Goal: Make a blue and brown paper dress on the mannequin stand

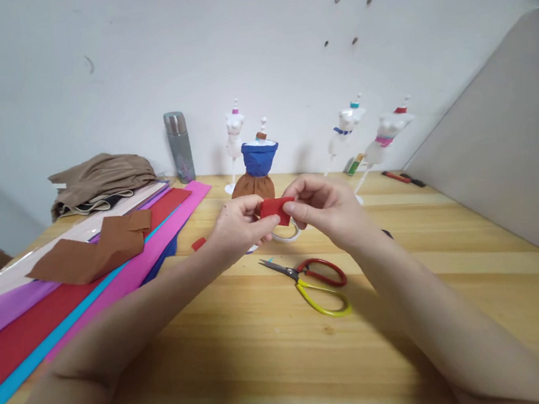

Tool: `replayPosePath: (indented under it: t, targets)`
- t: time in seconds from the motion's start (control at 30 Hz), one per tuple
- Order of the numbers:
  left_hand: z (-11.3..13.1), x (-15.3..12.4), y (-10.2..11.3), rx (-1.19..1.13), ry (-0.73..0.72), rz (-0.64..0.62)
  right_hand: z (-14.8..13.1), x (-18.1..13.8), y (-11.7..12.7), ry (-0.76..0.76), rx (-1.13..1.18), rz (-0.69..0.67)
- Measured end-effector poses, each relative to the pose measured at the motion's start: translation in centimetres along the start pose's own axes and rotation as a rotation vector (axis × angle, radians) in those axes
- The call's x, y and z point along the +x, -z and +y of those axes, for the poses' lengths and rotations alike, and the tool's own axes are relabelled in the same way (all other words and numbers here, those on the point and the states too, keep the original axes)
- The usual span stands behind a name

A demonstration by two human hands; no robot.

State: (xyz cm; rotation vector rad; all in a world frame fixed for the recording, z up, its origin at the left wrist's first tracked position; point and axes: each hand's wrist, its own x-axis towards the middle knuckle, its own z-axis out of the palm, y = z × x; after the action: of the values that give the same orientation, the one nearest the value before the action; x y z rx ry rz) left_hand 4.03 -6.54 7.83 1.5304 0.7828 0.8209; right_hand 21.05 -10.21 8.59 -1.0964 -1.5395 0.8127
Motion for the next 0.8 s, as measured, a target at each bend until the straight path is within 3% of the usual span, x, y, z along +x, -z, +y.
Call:
replayPosePath:
  t: [0.23,0.43,0.57,0.8]
  targets:
    - [-0.5,0.0,0.3,0.121,-0.208,0.052,-0.1,0.0,0.1,0.014,-0.045,0.004]
    - [0.3,-0.2,0.3,0.05,-0.026,-0.029,0.3,0.1,0.2,-0.094,0.078,0.058]
    - [0.6,-0.2,0.5,0.049,-0.018,-0.001,0.5,0.2,0.1,-0.096,0.123,0.074]
    - [0.0,0.2,1.4,-0.059,-0.053,-0.111,0.5,0.1,0.2,-0.062,0.05,0.1]
